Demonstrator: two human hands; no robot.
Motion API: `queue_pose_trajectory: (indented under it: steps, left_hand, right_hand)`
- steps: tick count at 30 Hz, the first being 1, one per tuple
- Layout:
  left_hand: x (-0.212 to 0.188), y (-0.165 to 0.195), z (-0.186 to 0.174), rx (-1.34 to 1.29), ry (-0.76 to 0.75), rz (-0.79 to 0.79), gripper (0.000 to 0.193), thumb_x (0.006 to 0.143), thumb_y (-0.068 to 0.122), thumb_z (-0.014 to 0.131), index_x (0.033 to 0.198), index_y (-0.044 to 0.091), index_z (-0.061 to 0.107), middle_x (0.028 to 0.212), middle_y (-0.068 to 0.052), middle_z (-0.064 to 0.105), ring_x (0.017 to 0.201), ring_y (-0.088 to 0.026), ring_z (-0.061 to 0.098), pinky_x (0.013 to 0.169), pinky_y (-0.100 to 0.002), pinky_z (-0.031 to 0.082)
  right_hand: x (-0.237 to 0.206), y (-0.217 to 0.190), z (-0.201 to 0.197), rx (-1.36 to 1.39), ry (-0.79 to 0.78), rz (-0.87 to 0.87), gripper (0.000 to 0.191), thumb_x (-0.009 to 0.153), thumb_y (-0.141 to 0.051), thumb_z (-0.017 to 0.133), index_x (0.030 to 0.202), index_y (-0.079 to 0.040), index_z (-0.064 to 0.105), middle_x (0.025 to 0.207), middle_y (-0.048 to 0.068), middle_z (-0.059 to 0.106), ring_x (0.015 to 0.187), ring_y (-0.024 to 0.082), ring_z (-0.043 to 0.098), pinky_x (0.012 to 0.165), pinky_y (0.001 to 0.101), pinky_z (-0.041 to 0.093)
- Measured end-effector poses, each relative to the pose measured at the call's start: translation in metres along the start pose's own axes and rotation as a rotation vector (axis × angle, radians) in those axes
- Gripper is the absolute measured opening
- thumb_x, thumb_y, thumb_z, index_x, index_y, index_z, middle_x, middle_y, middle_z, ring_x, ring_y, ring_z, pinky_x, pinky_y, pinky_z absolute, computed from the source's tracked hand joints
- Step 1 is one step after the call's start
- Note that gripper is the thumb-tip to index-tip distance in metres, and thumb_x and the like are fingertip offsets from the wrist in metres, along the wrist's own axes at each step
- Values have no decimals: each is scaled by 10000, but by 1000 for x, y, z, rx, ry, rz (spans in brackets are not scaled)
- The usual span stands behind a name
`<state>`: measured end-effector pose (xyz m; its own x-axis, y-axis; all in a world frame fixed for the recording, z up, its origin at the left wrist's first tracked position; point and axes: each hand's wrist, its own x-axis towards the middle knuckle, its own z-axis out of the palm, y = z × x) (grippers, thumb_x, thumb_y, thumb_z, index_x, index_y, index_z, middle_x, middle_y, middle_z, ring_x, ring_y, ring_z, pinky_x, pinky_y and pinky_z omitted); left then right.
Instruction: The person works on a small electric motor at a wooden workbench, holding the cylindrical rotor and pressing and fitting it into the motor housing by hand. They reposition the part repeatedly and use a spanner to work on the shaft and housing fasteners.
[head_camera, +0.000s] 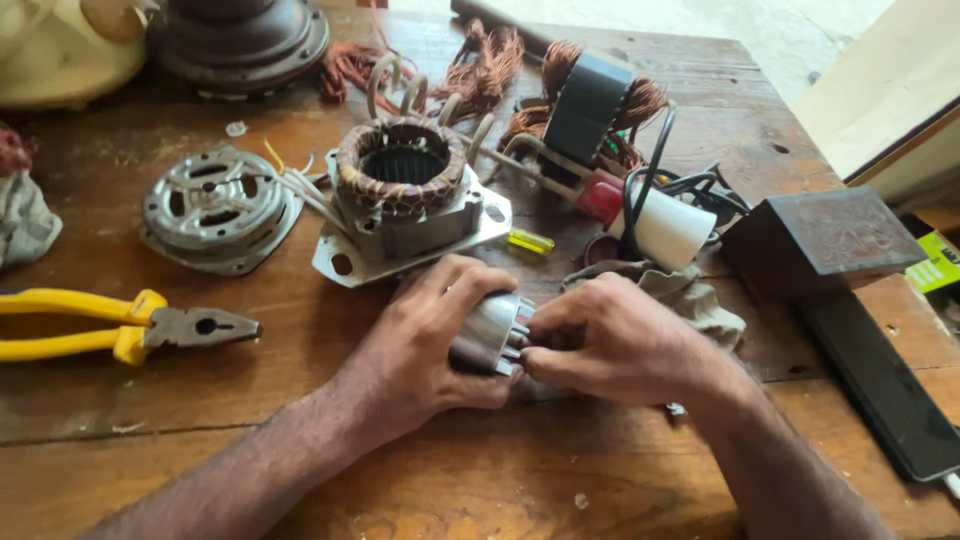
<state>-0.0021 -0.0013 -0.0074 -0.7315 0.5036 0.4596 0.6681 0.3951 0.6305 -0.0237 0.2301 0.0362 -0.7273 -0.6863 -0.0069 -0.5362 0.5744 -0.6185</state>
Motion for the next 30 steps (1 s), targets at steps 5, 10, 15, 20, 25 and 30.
queue_pose_trajectory:
  steps: [5,10,15,20,25,30]
  left_hand:
    - [2,-2,-2,0,-20,43,800,639,243,910,1317,91,513,1243,-146,558,1218,-349,577,1031,-471,472]
    - [4,-1,-3,-16,-30,15,777,633,249,914,1291,96,531,1221,-137,565,1201,-346,584,1015,-465,482]
    - [3,0,-4,-36,-23,-1,769,644,246,909,1293,88,527,1215,-139,566,1187,-342,595,1001,-452,504]
    - [2,0,-4,-3,-2,3,824,587,216,899,1309,80,526,1215,-147,572,1177,-363,597,992,-453,509]
    - [1,0,-3,-11,10,10,805,598,215,901,1301,79,533,1225,-151,571,1178,-369,598,997,-457,505]
    - [1,0,-3,-8,5,26,765,646,218,901,1304,80,535,1219,-155,576,1176,-360,611,989,-452,522]
  right_hand:
    - [5,0,2,404,-211,456,257,843,-246,670,824,-20,791,588,21,678,504,106,636,466,301,518]
    - [2,-11,1,338,-162,406,258,849,-242,658,780,-18,766,587,43,702,506,135,681,476,328,571]
    - [-2,-22,5,-275,26,86,195,771,-256,757,810,-65,736,619,148,688,563,327,684,560,444,540]
    - [-1,-28,10,-403,56,135,248,740,-302,787,791,-72,711,669,180,669,634,378,689,592,487,535]
    - [-3,-21,9,-347,-3,135,249,801,-317,747,803,-72,701,681,160,676,641,380,685,590,487,526]
    - [4,-2,3,-51,-39,-38,205,855,-255,709,846,-50,717,662,152,667,585,338,680,559,431,533]
